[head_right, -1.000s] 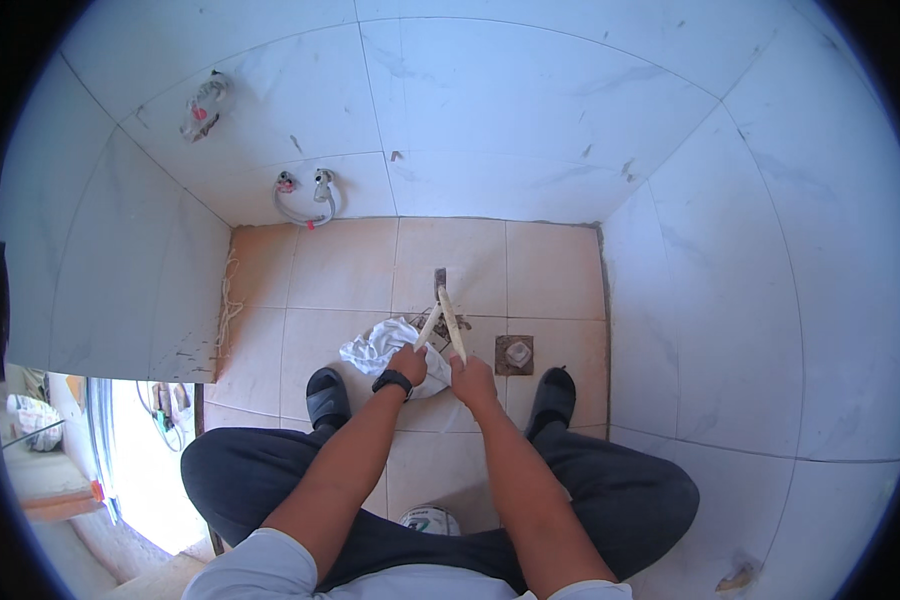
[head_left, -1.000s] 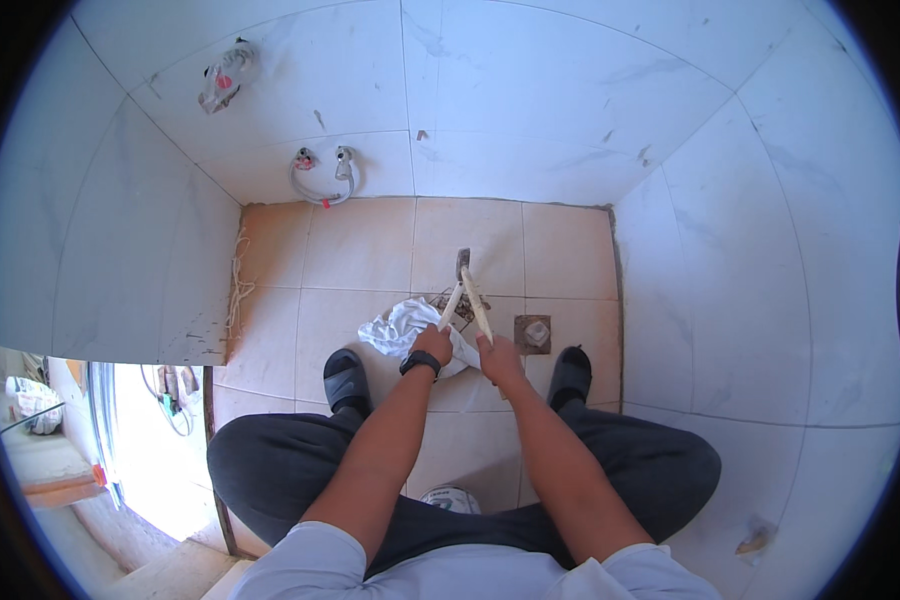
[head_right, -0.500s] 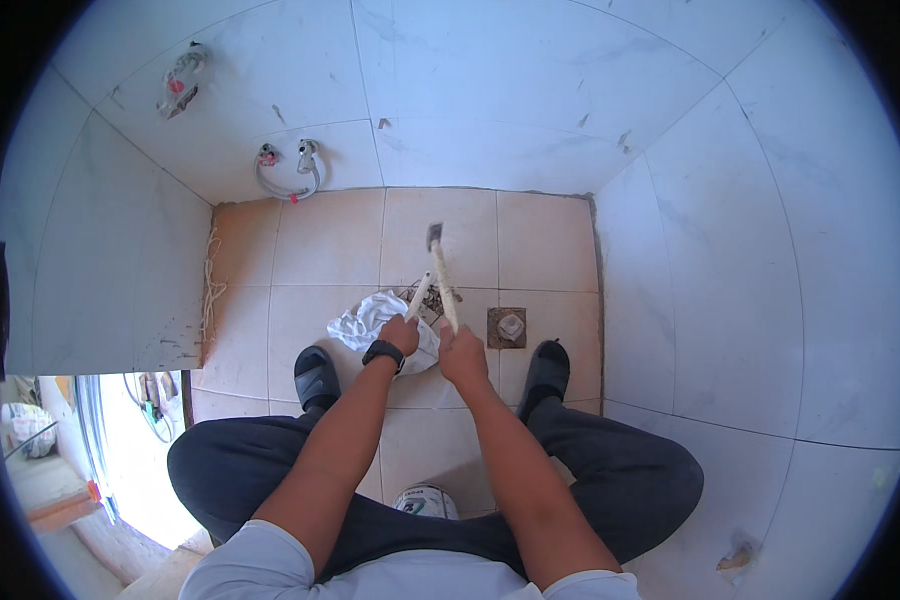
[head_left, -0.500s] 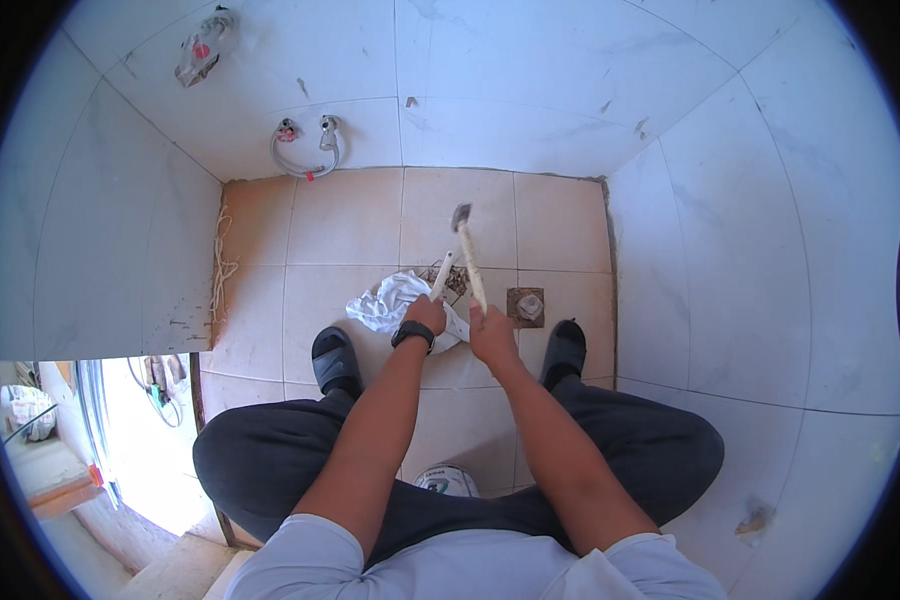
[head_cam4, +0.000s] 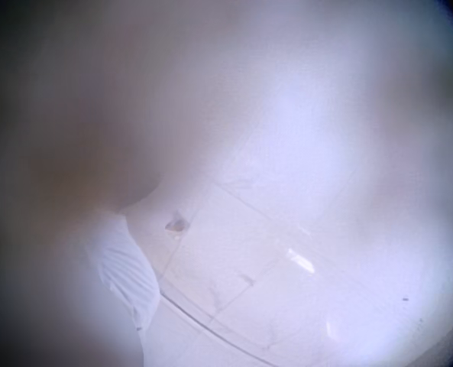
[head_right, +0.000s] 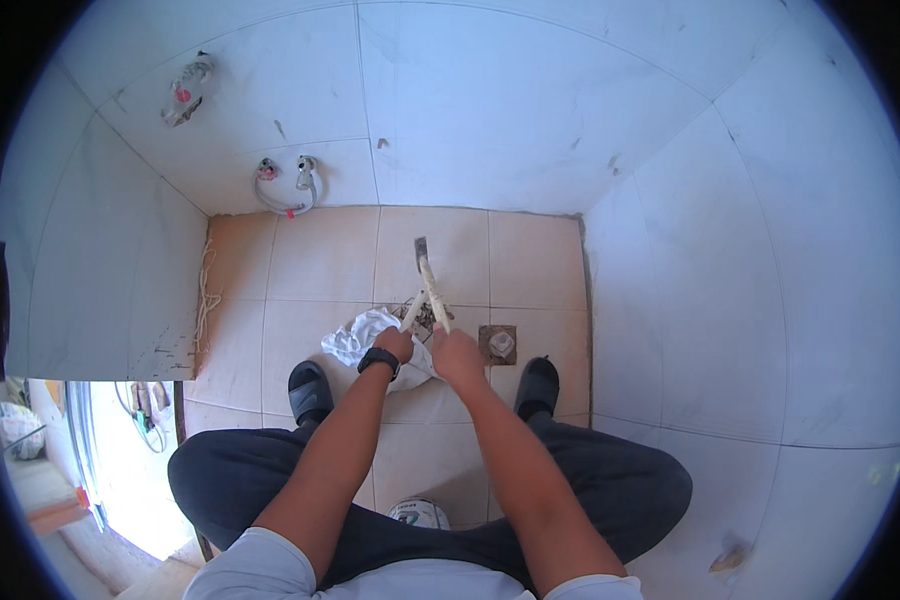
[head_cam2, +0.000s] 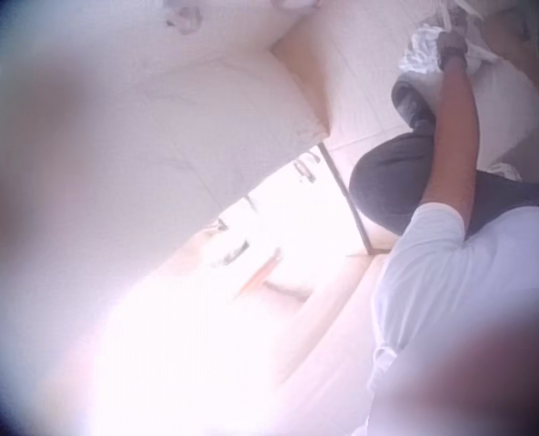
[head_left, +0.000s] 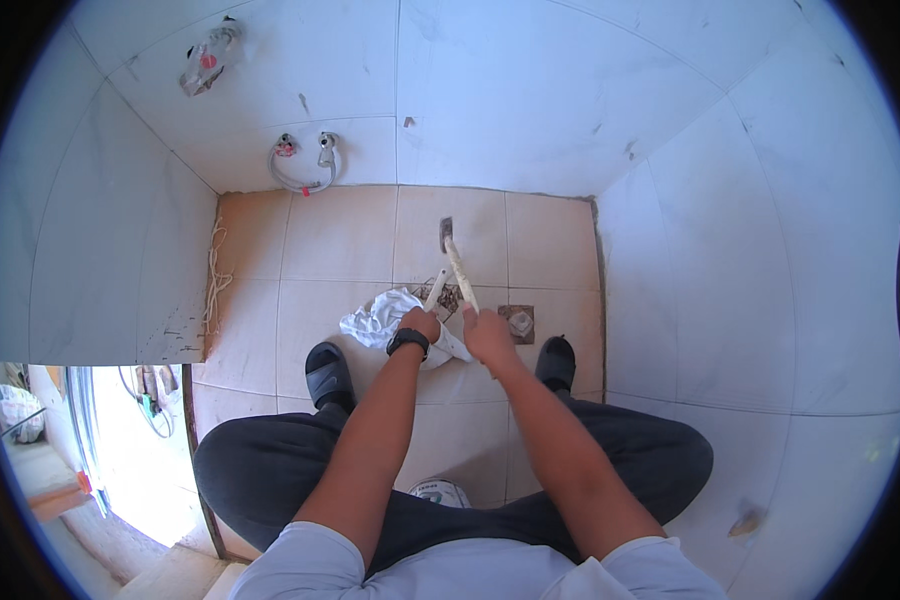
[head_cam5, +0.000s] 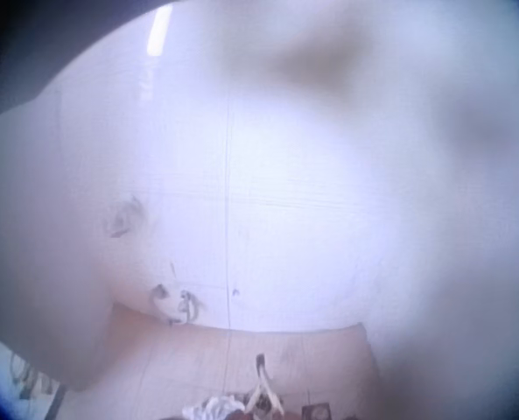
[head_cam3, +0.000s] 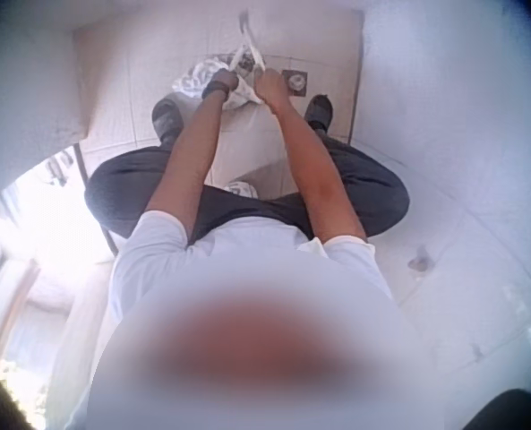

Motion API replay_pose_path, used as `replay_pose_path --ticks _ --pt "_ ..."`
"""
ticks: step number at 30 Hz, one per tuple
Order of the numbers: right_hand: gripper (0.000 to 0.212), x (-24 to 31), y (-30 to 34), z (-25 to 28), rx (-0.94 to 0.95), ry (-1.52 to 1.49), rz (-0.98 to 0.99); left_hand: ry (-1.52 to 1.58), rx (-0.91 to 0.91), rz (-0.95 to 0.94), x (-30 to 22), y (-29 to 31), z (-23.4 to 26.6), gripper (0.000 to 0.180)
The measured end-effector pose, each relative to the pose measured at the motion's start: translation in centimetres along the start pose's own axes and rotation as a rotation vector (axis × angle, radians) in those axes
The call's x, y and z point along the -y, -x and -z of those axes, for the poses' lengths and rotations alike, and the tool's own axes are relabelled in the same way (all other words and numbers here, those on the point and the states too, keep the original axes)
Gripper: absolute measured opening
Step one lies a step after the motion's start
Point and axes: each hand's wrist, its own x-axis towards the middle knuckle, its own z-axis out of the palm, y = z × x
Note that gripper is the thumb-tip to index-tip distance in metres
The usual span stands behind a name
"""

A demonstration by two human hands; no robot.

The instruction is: The person removes a white plastic pipe fitting from a floor drain using a hammer and a cloth. They repeatedly strike the fitting to loosen it, then extract it from the drain opening.

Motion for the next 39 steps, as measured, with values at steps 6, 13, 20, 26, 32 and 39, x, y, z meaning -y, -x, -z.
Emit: replay_pose_path --ticks 6,13,20,26,32,39 --pt "0.068 1.2 0.6 0.6 0.146 -0.049 -0.130 -0.030 -0.007 0.045 -0.9 0.1 0.5 0.054" --pt "0.069 1.1 -0.4 1.7 0.242 0.017 -0.175 -0.020 0.009 0.086 -0.9 -0.7 0.5 0.050" --pt "0.067 0.6 -1.6 0.7 0.038 0.087 0.037 -0.122 0.063 0.039 -0.6 -2.8 0.0 0.048" --pt "0.066 0.2 0.1 3.1 0.163 -0.096 -0.154 -0.272 0.207 -0.141 -0.9 -4.9 3.3 0.056" --pt "0.064 -4.2 4.6 1.1 0.083 -0.315 -0.219 -0.082 0.044 -0.032 0.5 -1.8 -1.6 0.061" --pt "0.056 -8.0 3.9 -1.2 0.102 -0.341 -0.297 0.136 0.067 0.200 2.5 3.2 -9.5 0.041"
